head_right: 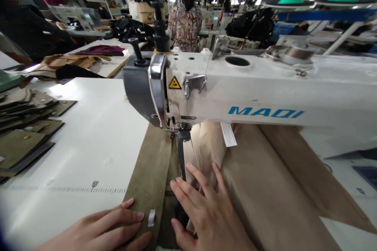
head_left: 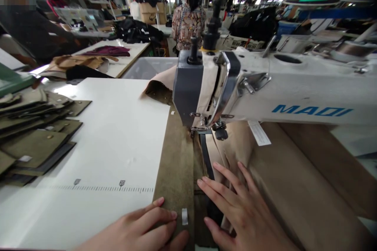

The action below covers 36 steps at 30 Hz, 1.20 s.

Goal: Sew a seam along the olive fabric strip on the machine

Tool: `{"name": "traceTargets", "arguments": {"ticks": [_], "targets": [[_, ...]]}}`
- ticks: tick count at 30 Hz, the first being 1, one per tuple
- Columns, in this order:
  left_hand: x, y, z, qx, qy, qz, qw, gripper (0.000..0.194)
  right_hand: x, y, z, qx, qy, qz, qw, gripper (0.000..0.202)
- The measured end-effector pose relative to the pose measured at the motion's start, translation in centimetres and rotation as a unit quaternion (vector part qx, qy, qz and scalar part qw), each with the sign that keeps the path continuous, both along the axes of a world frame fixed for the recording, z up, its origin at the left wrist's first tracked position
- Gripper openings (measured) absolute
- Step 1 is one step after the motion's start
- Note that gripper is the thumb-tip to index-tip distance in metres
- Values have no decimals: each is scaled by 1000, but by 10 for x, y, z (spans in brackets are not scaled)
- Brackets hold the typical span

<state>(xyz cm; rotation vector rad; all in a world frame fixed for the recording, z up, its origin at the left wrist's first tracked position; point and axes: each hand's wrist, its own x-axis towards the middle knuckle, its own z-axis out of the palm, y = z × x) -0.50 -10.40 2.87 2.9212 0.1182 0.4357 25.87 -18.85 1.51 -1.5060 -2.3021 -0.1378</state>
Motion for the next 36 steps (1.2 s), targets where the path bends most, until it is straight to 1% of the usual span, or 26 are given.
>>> {"name": "traceTargets", "arguments": {"ticks": [5,8,10,13,16,19,21,23,25,28,31,34,36], "targets": [[0,-2,-2,52,-34,14,998,28,-2,-2,2,-17,14,-1,1000,45],[1,-2,-1,57,-22,9,998,30,-3,-1,2,-18,24,0,1000,46],[2,-1,0,41,-18,-2,999,32,-4,0,3,-13,34,0,999,44],[5,4,6,0,3,-20,1000,31,-3,0,4,-5,21,11,1000,44],[11,14,19,-6,60,-22,998,33,-1,0,3,4,13,16,1000,44],[22,31,31,-2,142,-7,990,45,3,0,-4,19,-8,18,1000,43],[30,44,36,-7,188,-21,982,54,6,1,-12,25,-31,6,999,44],[37,55,37,-14,219,-50,974,59,8,3,-21,27,-41,-12,999,45],[41,62,36,-21,234,-69,970,59,10,5,-29,32,-45,-18,998,47],[42,66,34,-27,227,-76,971,58,13,7,-35,44,-52,-21,997,44],[41,67,33,-31,207,-77,975,55,16,10,-31,69,-83,5,994,38],[40,71,29,-40,186,-72,979,47,21,16,-20,104,-138,76,982,38],[41,74,26,-43,177,-64,981,46,24,21,-13,113,-156,102,976,39]]}}
